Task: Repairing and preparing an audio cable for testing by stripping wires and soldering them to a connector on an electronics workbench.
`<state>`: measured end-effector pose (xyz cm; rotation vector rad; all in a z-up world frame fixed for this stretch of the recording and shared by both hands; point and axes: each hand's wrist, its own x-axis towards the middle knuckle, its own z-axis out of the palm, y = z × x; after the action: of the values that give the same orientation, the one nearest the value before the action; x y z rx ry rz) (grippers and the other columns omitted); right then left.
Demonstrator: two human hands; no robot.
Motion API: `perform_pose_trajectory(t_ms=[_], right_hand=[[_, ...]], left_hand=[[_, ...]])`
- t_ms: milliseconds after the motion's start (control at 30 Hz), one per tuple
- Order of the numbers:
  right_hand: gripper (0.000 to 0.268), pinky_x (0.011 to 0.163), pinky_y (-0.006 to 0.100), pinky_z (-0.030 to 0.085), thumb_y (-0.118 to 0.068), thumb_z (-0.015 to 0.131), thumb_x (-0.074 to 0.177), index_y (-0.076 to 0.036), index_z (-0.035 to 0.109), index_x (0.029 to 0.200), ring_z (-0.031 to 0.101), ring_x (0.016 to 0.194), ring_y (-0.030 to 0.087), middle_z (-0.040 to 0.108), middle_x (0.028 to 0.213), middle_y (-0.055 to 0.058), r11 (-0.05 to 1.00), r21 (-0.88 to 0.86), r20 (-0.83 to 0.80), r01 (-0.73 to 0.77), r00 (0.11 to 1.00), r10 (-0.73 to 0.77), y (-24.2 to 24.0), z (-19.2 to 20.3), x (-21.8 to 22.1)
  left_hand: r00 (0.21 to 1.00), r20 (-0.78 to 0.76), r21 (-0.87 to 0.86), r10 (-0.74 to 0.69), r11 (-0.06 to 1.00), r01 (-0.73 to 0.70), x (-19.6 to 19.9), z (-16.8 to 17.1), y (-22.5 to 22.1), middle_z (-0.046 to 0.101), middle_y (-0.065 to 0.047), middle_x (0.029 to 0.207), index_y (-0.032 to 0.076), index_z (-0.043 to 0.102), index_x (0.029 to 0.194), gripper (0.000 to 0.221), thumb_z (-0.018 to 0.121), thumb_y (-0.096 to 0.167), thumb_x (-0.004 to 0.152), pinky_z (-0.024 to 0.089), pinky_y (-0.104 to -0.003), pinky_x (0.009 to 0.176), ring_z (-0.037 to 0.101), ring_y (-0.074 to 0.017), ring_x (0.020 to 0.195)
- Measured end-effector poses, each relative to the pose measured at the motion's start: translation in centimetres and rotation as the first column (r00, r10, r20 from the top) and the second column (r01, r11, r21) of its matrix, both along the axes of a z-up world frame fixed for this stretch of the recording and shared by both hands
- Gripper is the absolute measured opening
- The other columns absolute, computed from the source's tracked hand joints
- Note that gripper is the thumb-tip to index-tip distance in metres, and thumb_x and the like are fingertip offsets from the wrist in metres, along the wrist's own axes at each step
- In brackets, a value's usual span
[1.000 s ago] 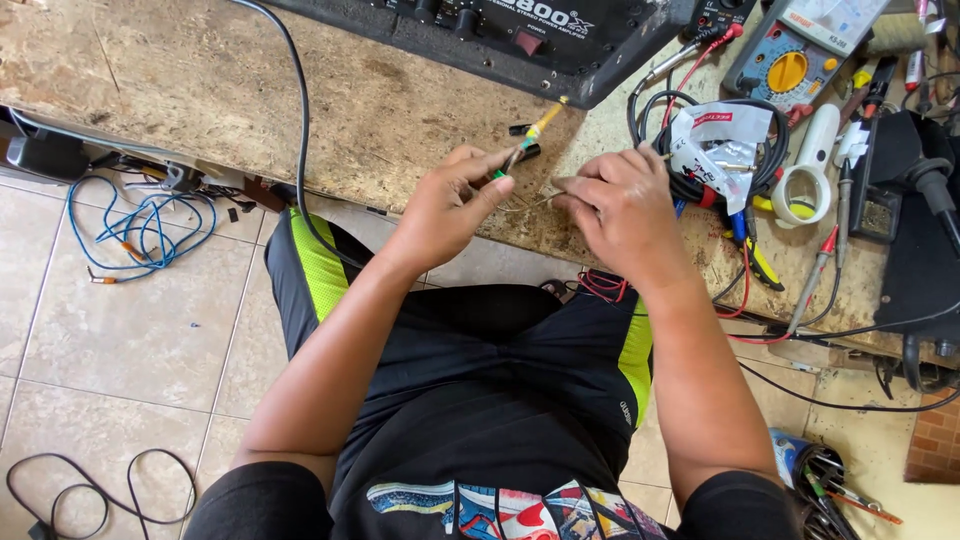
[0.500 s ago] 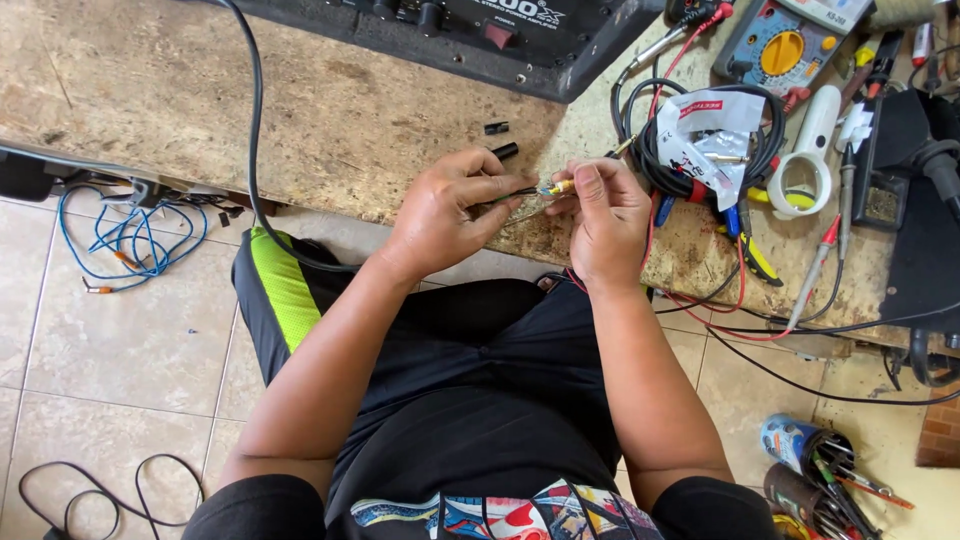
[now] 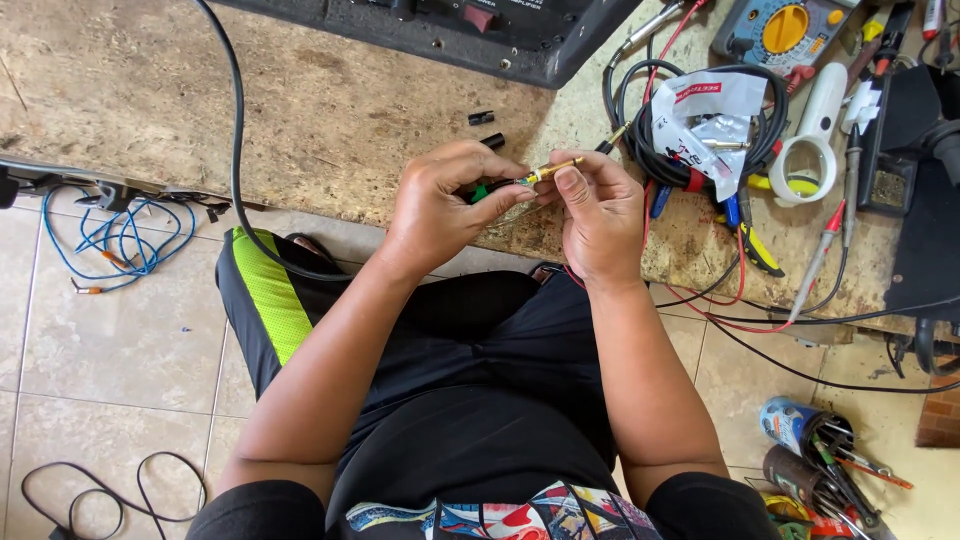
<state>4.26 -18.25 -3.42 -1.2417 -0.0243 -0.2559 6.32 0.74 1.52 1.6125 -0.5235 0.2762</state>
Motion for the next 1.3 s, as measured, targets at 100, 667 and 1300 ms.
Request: perform_pose_trajectory(t_ms=[100,667,1300], right_hand=[[0.025,0.069,0.034,0.065,-0.010,0.069,0.100,0.011,0.068,0.114,0.075,0.082,0.029,0.070,0.096,0.025,0.999,-0.042,0.017,-0.018,1.000,0.019,-0.2,-0.4,0.1],[0.020,0.069,0.030,0.063,-0.010,0.066,0.101,0.009,0.065,0.109,0.074,0.081,0.026,0.069,0.095,0.024,0.999,0.034,-0.020,-0.011,1.000,0.012,0.1,0.7,0.1],[0.019,0.066,0.031,0.064,-0.009,0.069,0.099,0.009,0.066,0.104,0.073,0.074,0.024,0.065,0.090,0.016,0.999,0.008,0.008,0.052,0.999,-0.052,0.1,0.0,0.2]], left_hand=[[0.999,0.042,-0.008,0.016,1.000,-0.016,-0.1,-0.5,0.0,0.074,-0.009,0.084,0.014,0.081,0.098,0.012,0.087,0.014,0.087,0.057,-0.039,0.071,0.073,-0.0314,0.077],[0.991,0.031,-0.063,0.130,0.990,-0.128,-0.3,-0.7,-1.5,0.074,-0.010,0.085,0.014,0.081,0.096,0.011,0.083,0.009,0.087,0.060,-0.041,0.071,0.075,-0.0344,0.079],[0.994,0.020,-0.099,0.111,0.989,-0.108,-0.8,-0.4,-1.6,0.074,-0.011,0.087,0.010,0.080,0.097,0.008,0.081,0.008,0.090,0.060,-0.040,0.069,0.074,-0.0351,0.079]])
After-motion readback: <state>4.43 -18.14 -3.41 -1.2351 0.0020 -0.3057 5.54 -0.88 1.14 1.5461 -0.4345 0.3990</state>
